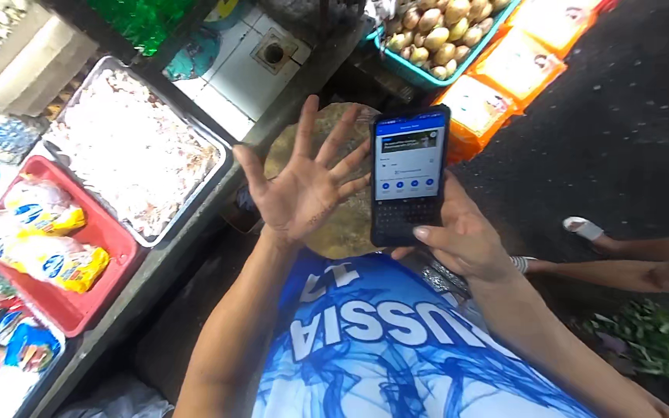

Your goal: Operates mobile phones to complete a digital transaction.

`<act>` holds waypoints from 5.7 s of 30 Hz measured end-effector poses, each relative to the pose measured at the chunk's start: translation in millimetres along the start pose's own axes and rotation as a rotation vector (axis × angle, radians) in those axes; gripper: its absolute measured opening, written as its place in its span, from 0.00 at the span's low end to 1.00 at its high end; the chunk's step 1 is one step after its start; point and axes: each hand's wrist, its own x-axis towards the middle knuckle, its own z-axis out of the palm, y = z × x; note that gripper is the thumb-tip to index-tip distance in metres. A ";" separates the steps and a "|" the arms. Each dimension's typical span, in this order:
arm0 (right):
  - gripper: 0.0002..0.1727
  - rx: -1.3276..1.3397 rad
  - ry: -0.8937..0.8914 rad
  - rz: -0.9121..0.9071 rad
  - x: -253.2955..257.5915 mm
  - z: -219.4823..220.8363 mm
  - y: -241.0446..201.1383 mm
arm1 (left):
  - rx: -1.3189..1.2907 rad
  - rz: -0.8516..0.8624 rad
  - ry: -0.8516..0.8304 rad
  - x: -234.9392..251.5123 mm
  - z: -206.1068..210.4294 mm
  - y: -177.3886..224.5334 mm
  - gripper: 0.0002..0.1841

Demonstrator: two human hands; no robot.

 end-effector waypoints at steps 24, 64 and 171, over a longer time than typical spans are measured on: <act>0.26 0.089 0.001 0.052 -1.0 -2.5 -4.5 | -0.047 0.005 -0.008 -2.1 3.6 0.0 0.51; 0.39 0.194 -0.127 0.057 -3.2 -7.3 -0.5 | -0.036 0.005 0.004 -5.3 2.5 1.4 0.49; 0.42 -0.024 -0.016 -0.039 -3.7 0.6 -5.8 | 0.053 0.011 -0.002 -0.6 12.1 1.7 0.51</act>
